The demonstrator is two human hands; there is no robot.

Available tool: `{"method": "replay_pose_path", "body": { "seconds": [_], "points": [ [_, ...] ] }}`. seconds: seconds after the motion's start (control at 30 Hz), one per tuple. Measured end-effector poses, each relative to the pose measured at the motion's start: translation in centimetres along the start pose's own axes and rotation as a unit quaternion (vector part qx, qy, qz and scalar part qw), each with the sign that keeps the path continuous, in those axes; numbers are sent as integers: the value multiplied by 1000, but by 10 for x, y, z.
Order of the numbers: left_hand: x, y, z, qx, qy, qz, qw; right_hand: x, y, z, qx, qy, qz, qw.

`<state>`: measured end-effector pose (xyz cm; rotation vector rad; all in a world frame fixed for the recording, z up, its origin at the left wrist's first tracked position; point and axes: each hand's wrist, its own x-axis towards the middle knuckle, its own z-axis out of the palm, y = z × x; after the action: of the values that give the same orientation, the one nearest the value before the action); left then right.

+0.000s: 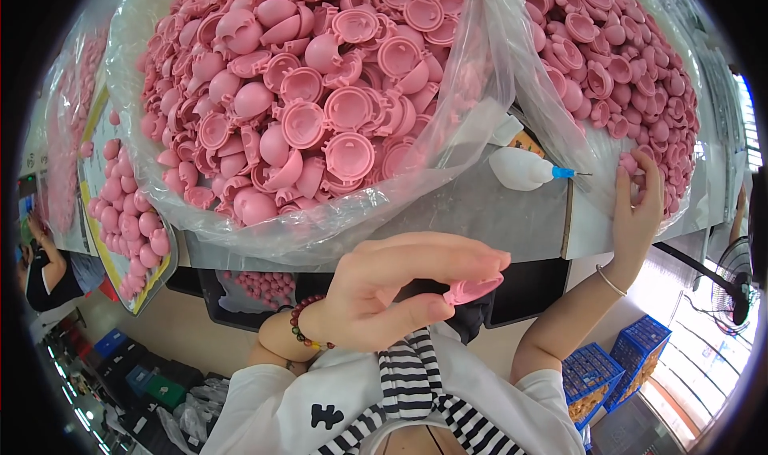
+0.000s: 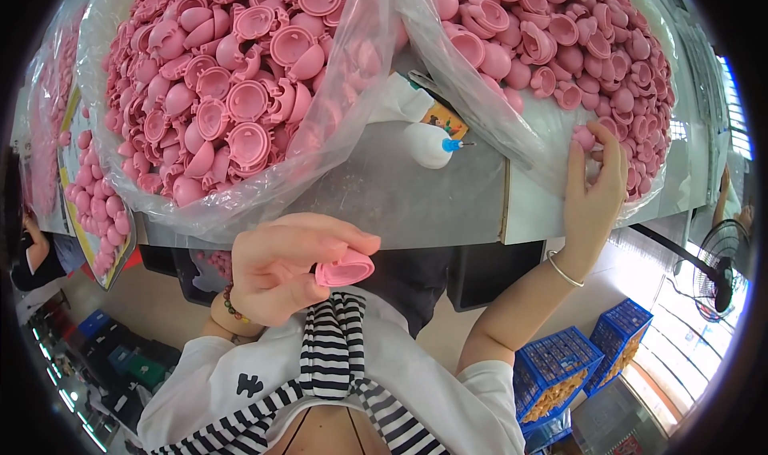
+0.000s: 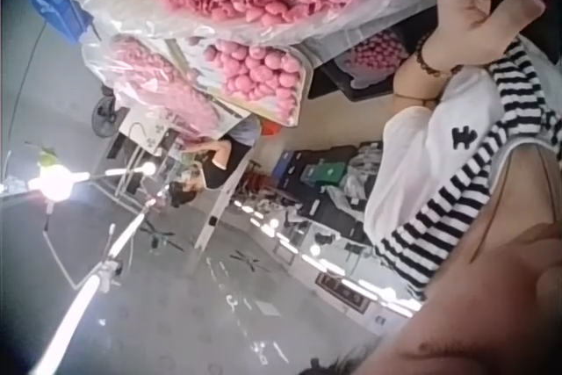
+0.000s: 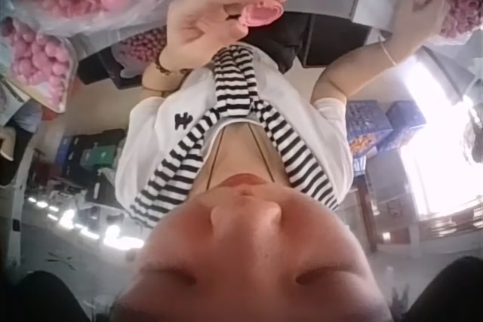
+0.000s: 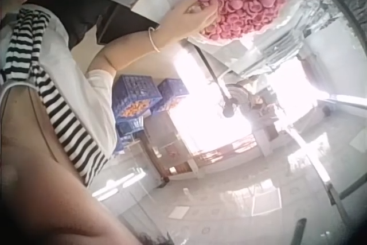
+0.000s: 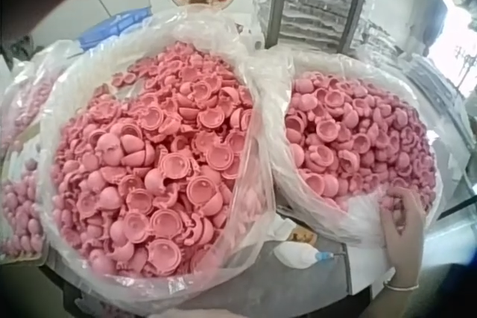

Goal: Assembling pink plastic toy components by applying glue and joining halves.

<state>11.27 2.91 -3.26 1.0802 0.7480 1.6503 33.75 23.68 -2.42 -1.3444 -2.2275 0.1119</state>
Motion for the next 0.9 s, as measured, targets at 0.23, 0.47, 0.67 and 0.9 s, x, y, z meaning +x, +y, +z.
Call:
{"method": "replay_pose_path", "body": {
  "seconds": [0.23, 0.47, 0.67, 0.9],
  "points": [
    [1, 11, 4, -328, 81, -210, 918, -19, -34, -12, 228, 83, 30, 970],
    [1, -3, 5, -10, 47, -35, 998, -68, -111, -19, 513, -99, -93, 848],
    [1, -4, 2, 137, 33, 4, 990, -66, -122, -12, 447, -119, -79, 883],
    [3, -1, 2, 172, 37, 3, 984, -66, -118, -7, 433, -107, -99, 889]
  ]
}}
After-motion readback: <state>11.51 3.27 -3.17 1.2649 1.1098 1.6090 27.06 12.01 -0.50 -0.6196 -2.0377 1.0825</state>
